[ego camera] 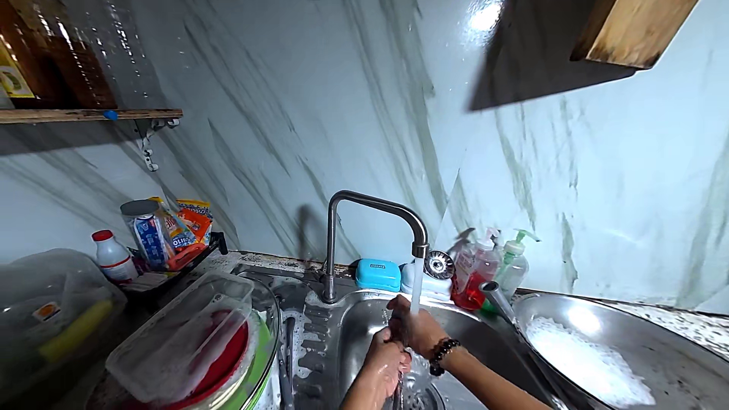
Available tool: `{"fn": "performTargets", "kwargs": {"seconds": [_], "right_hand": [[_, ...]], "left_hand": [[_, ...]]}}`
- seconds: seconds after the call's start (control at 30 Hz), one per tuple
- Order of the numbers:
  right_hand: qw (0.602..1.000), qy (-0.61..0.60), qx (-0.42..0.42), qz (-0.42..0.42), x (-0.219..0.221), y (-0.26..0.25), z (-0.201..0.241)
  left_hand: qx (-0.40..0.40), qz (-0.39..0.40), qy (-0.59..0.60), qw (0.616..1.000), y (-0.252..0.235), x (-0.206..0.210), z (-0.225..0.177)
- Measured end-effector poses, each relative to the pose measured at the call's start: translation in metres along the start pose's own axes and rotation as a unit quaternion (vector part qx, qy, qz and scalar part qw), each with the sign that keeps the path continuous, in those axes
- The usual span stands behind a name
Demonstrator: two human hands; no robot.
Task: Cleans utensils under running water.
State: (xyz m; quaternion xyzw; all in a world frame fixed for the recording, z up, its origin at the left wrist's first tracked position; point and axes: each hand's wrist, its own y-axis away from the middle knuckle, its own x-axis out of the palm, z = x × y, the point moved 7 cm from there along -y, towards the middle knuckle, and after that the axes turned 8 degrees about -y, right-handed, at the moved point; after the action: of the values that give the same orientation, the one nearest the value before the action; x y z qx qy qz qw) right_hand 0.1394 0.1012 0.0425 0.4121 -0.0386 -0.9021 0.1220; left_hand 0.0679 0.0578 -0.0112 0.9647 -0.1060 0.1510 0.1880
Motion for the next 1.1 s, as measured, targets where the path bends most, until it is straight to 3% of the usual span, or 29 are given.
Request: {"fn": "performTargets", "kwargs": {"seconds": [0.2, 0.33, 0.4, 0.47, 0.6, 0.7, 0.77, 0.83, 0.9, 1.0, 1.1], "right_hand": [[0.986, 0.134, 0.089, -0.033, -0.011, 0.008, 0.012], [1.000, 0.007, -0.015, 0.010, 0.005, 0.005, 0.016], [0.999, -0.031, -0.008, 0.009, 0.007, 0.004, 0.015], [0.998, -0.037, 0.028, -0.049, -0.004, 0.002, 0.013], [0.988, 0.109, 0.078, -0.077, -0.030, -0.005, 0.010], [0.998, 0.031, -0.002, -0.055, -0.022, -0.006, 0.005], [0.998, -0.027, -0.057, -0.009, -0.014, -0.004, 0.005], [0.998, -0.007, -0.055, -0.013, -0.018, -0.004, 0.011], [0.998, 0.040, -0.029, -0.044, -0.026, -0.005, 0.015], [0.989, 0.139, 0.007, -0.042, -0.035, -0.002, 0.021], [0.975, 0.219, 0.046, -0.002, -0.037, 0.005, 0.023]], "left_hand": [[-0.008, -0.075, -0.117, 0.990, -0.001, 0.001, -0.001], [-0.024, -0.101, -0.092, 0.990, -0.001, -0.010, 0.005], [-0.048, -0.087, -0.066, 0.993, 0.003, -0.005, 0.007], [-0.044, -0.065, -0.041, 0.996, 0.011, 0.008, 0.002], [-0.006, 0.015, -0.083, 0.996, 0.031, 0.026, -0.002], [-0.021, 0.006, -0.081, 0.996, 0.026, 0.011, 0.004], [-0.017, 0.007, -0.151, 0.988, 0.024, -0.005, 0.006], [0.010, 0.018, -0.287, 0.958, 0.027, -0.016, 0.005], [0.054, 0.007, -0.431, 0.901, 0.036, -0.029, -0.003], [0.126, -0.153, -0.564, 0.802, 0.057, -0.073, -0.030], [0.044, -0.258, -0.653, 0.711, 0.065, -0.130, -0.043]]}}
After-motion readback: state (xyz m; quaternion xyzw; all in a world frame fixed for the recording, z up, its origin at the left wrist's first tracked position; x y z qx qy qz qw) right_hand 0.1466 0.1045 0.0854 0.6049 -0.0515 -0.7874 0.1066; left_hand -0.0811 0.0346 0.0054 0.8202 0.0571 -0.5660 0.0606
